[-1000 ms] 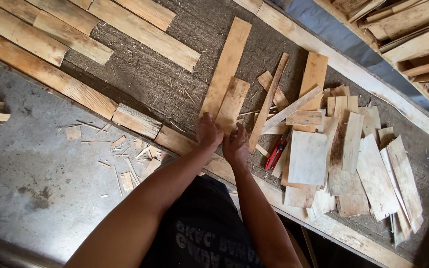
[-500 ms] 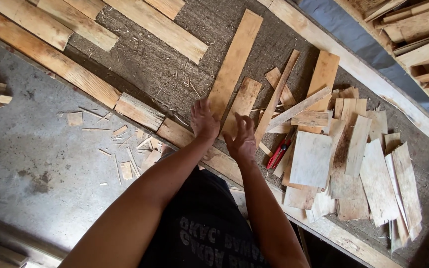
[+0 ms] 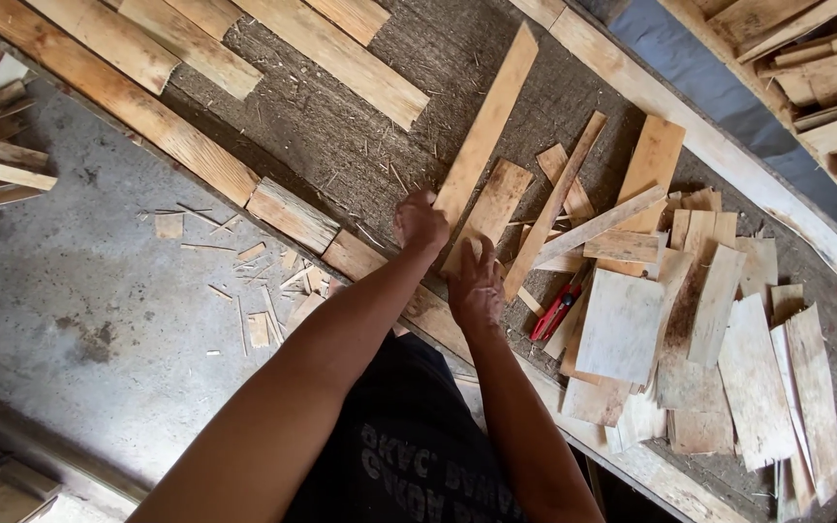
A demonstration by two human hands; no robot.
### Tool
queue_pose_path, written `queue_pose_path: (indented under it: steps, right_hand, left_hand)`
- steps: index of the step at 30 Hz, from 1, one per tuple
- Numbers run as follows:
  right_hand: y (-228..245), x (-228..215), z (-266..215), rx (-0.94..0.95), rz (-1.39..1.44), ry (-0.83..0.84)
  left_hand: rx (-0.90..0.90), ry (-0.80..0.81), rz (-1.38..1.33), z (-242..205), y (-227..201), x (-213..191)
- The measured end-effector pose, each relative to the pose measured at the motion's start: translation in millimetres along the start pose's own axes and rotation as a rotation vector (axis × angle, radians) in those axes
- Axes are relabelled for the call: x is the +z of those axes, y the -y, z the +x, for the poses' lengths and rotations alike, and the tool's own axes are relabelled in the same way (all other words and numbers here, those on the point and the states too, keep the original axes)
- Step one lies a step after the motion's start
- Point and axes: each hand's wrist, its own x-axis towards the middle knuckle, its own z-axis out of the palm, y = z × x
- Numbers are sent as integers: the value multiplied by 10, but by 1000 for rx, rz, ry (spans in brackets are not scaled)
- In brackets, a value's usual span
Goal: Selecting, measuring, cutting, and arranging thin wood strips onto a flat surface to create a tiled pattern.
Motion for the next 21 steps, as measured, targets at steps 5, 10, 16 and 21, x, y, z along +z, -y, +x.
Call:
queue_pose_path:
  steps: [5, 10, 16, 21]
  right_hand:
    - [-133, 28, 12, 37, 107, -32]
    - [-365, 164, 153, 33, 112, -177]
    - [7, -293, 81, -155, 12, -518]
    - [774, -706, 51, -352, -157, -476]
  left_hand:
    - [-20, 62, -325, -77, -1, -374]
    - [220, 94, -455, 136, 213, -1018]
    - [355, 390, -371, 646, 573, -2253]
    - [367, 667, -167, 899, 889, -3170]
